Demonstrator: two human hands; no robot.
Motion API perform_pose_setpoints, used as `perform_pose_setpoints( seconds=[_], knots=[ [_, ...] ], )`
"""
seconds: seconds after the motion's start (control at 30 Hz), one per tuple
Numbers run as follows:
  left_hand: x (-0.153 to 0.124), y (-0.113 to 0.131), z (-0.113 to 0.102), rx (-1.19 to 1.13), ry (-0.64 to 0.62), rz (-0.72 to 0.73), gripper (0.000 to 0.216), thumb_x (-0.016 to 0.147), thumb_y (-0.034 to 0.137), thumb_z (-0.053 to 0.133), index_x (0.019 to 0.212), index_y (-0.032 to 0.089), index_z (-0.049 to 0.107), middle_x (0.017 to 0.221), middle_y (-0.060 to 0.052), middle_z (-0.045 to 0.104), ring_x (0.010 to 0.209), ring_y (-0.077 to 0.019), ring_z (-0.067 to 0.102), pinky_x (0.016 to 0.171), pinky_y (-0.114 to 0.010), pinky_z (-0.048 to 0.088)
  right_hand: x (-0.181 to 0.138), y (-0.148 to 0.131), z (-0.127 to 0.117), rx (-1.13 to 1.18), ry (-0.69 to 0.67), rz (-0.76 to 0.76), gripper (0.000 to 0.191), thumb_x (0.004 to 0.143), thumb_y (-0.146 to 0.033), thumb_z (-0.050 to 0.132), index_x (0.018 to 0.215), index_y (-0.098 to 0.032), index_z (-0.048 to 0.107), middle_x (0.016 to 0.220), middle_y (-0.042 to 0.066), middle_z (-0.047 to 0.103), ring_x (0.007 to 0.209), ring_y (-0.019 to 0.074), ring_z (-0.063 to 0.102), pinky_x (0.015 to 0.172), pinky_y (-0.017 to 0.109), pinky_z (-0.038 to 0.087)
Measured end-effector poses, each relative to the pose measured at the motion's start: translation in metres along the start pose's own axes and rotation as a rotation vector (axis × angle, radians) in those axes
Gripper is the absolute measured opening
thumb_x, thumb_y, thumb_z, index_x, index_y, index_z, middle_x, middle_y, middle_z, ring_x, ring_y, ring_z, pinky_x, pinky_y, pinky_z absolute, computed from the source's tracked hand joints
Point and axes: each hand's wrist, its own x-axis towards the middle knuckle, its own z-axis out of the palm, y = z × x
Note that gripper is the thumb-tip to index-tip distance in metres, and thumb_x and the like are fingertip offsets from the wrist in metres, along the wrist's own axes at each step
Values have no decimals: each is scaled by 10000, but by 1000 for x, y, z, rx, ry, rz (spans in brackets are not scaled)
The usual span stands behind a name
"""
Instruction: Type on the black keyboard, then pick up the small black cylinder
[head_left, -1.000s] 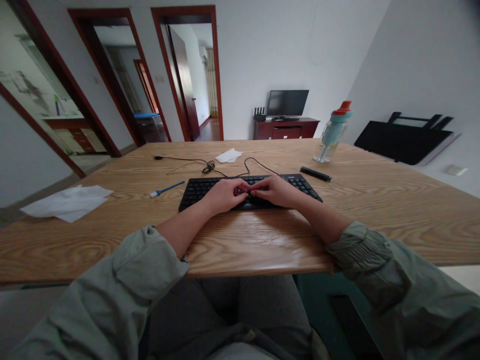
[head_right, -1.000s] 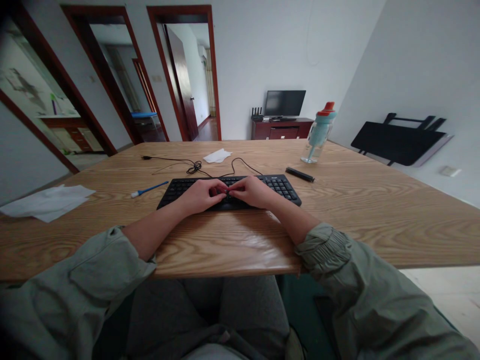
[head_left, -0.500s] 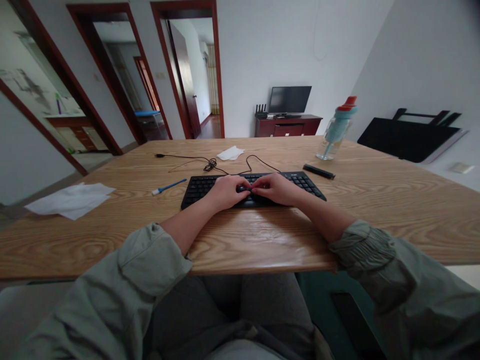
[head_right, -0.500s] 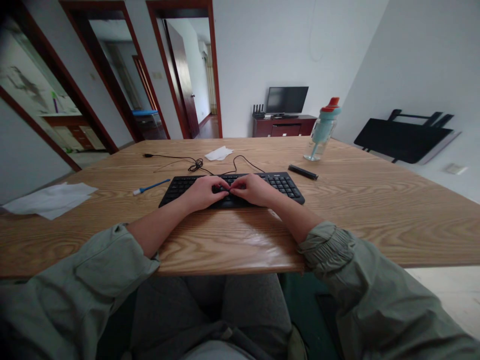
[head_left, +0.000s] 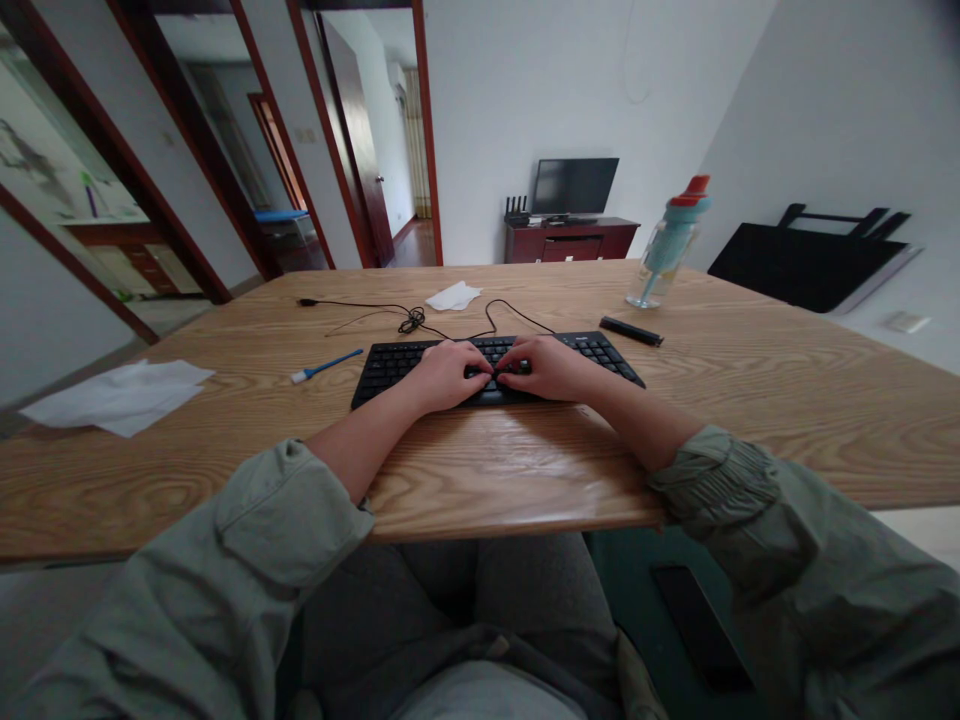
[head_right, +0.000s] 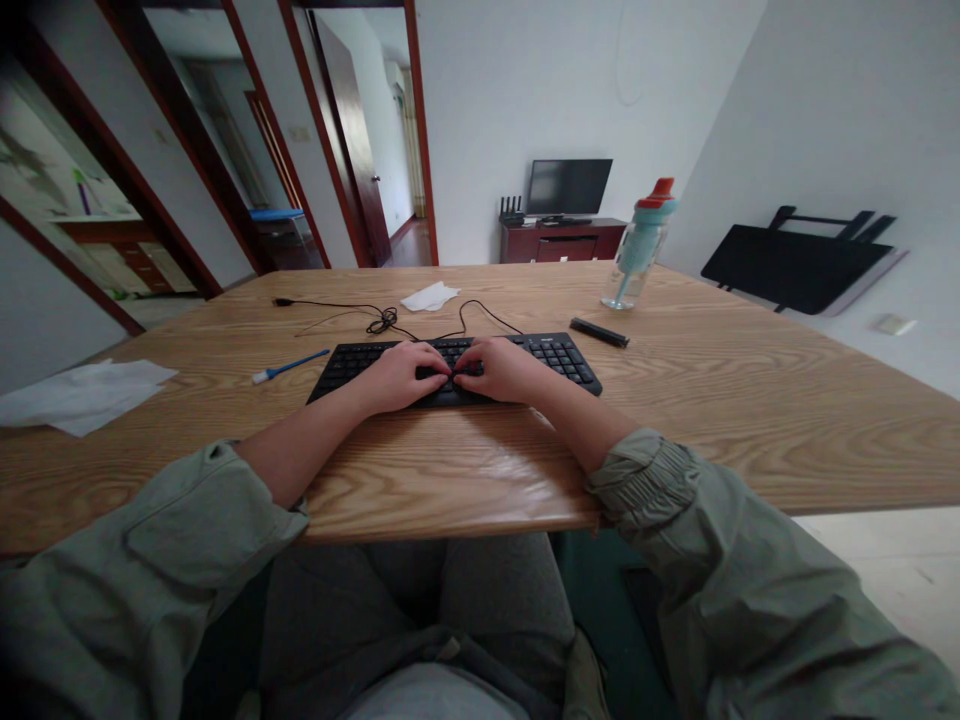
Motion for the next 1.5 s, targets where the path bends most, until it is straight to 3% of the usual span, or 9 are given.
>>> perform_pose_setpoints(
  seconds=[0.23,0.43,0.6,0.8,1.13,1.5],
  knots=[
    [-2,-1,0,3,40,35,284,869,262,583,1103,232,740,1158,-27,699,1066,-204,619,991,-336,458,2,2,5,-23,47,68,200,886,-281,597,929,-165,754,874,54,705,773,165,597,722,272,414],
    [-1,-7,3,48,20,68,270,873,259,560,1050,253,764,1149,-8,696,1054,-202,618,993,-347,462,2,1,6,4,44,97,177,869,-243,605,957,-173,742,877,31,709,773,150,603,715,253,417],
    [-2,-7,3,63,23,50,279,866,281,553,1047,245,762,1134,-10,697,1045,-204,616,987,-342,467,2,2,8,-13,101,26,195,860,-218,602,983,-170,745,907,39,703,826,161,611,758,257,428],
    [-2,-7,0,74,40,20,284,862,305,559,1055,236,756,1114,-19,700,1048,-211,615,980,-348,468,1,2,7,-66,52,-46,279,888,-298,599,1073,-175,768,972,79,694,840,184,623,790,288,452],
    [-3,-13,-4,86,42,-4,281,877,336,551,1020,215,761,1100,-37,696,1032,-211,612,988,-355,465,0,4,8,-84,78,-80,245,914,-260,560,1000,-168,770,976,78,703,855,181,630,811,290,462],
    [-4,-12,0,59,36,61,265,871,308,568,1031,220,761,1101,-37,701,1022,-203,618,983,-347,464,-2,-4,5,-189,39,-39,233,895,-264,563,1001,-178,752,977,56,710,850,193,638,776,285,447]
  ],
)
